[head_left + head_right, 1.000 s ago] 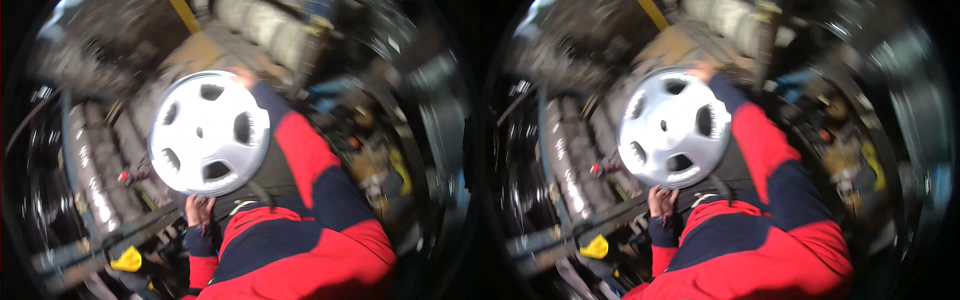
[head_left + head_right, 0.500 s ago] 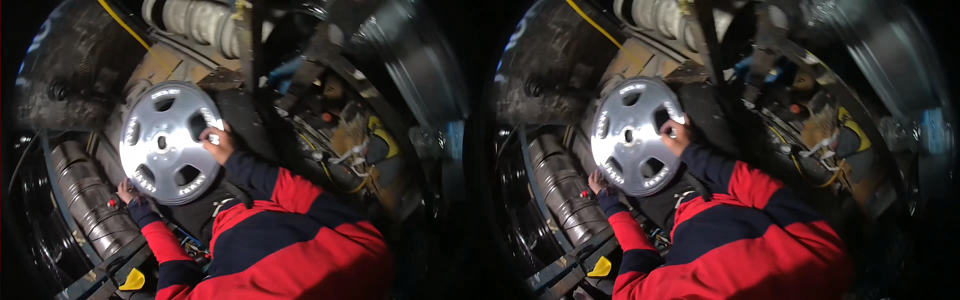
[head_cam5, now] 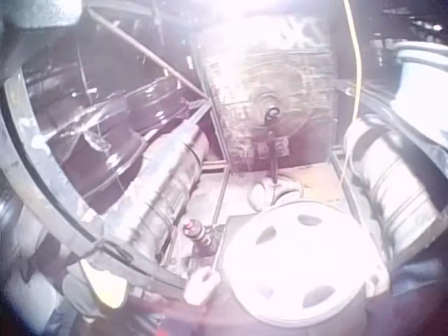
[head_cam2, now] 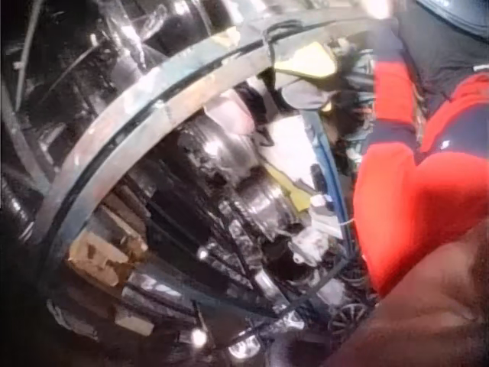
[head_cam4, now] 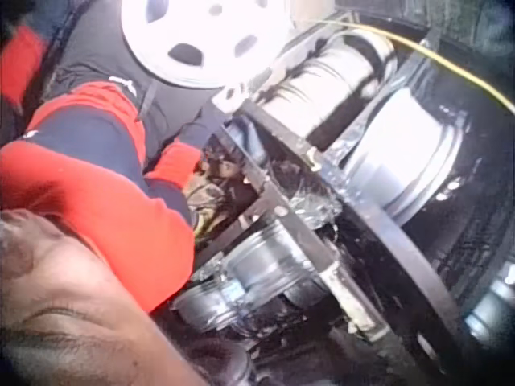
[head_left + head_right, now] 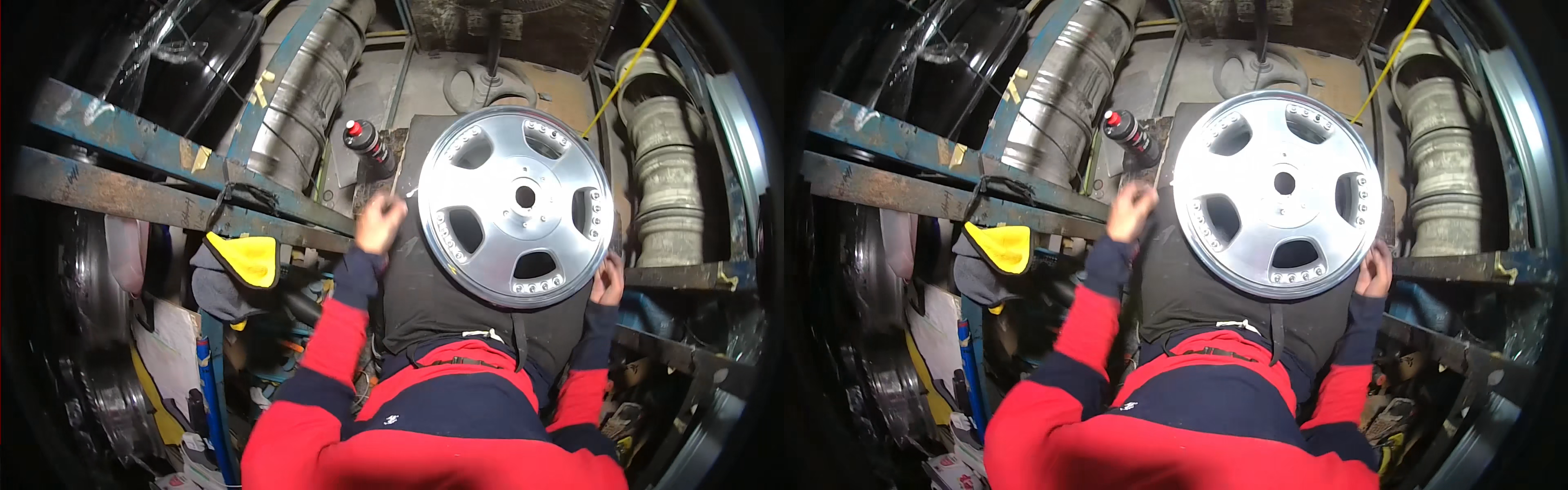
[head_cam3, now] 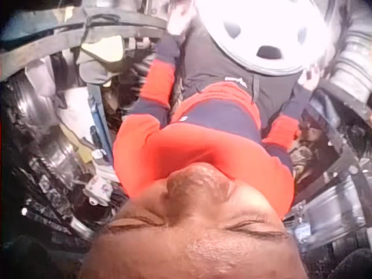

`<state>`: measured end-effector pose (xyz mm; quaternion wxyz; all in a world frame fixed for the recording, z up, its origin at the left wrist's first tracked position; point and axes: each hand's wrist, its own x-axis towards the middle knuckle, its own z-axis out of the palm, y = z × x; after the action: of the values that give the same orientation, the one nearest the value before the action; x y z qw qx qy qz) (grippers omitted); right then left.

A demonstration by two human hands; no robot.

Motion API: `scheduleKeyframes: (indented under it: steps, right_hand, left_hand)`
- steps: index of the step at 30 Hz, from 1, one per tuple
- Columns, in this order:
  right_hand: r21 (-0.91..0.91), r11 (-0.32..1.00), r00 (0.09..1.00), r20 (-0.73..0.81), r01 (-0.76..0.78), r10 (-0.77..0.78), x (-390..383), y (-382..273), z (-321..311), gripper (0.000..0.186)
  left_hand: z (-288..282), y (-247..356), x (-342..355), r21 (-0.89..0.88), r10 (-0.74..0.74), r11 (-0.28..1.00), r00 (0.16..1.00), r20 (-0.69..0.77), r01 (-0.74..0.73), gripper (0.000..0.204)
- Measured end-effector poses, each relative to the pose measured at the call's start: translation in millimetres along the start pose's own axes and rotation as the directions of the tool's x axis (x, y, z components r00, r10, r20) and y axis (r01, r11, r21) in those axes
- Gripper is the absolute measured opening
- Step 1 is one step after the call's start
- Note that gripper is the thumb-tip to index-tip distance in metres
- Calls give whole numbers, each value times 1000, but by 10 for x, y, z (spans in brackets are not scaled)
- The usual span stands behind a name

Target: The person paints the small decorative bolts and crevices on a silver car rim using a fine brush and red paint. They rotate the rim on their lap to reach different sections.

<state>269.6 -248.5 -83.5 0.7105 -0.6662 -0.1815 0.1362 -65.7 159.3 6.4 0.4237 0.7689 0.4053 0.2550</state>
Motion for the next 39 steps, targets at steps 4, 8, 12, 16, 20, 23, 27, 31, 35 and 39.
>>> scheduleKeyframes:
  steps: [4,8,12,16,20,23,27,31,35,39]
  right_hand:
    - [308,945,954,-237,-107,185,-317,-561,417,34]
    - [93,992,976,-196,-81,98,-657,-630,677,35]
    - [-300,954,967,-246,-10,-67,-1200,-775,651,32]
    - [-404,915,999,-43,-8,-10,-1270,-1193,1266,18]
    - [-282,929,748,663,241,8,-1056,-1391,1911,28]
    - [-254,914,656,755,315,-17,-1138,-1390,2451,43]
    - [-27,992,822,562,126,-89,-1356,-1317,2743,42]
    - [86,989,853,519,-116,55,-1464,-1270,2659,37]
    - [218,846,738,620,-487,265,-1451,-1478,2486,41]
    - [364,886,787,617,-289,3,-1516,-1410,2530,46]
  left_hand:
    - [-222,323,1406,706,488,696,810,-327,-134,65]
    - [-645,-77,2313,848,-328,470,941,-89,244,73]
    - [-267,-189,2040,869,-514,470,849,126,155,75]
    - [-239,-952,857,-3,-399,906,857,327,423,79]
    - [-364,-315,-90,-667,-620,521,773,133,532,66]
    - [-14,20,-792,-870,-95,473,989,109,141,95]
    - [13,550,-959,-968,28,217,991,132,123,82]
    - [80,877,-894,-958,115,274,986,119,84,94]
    - [166,865,-933,-962,273,273,959,76,-2,98]
    - [74,975,-877,-965,297,246,940,168,95,100]
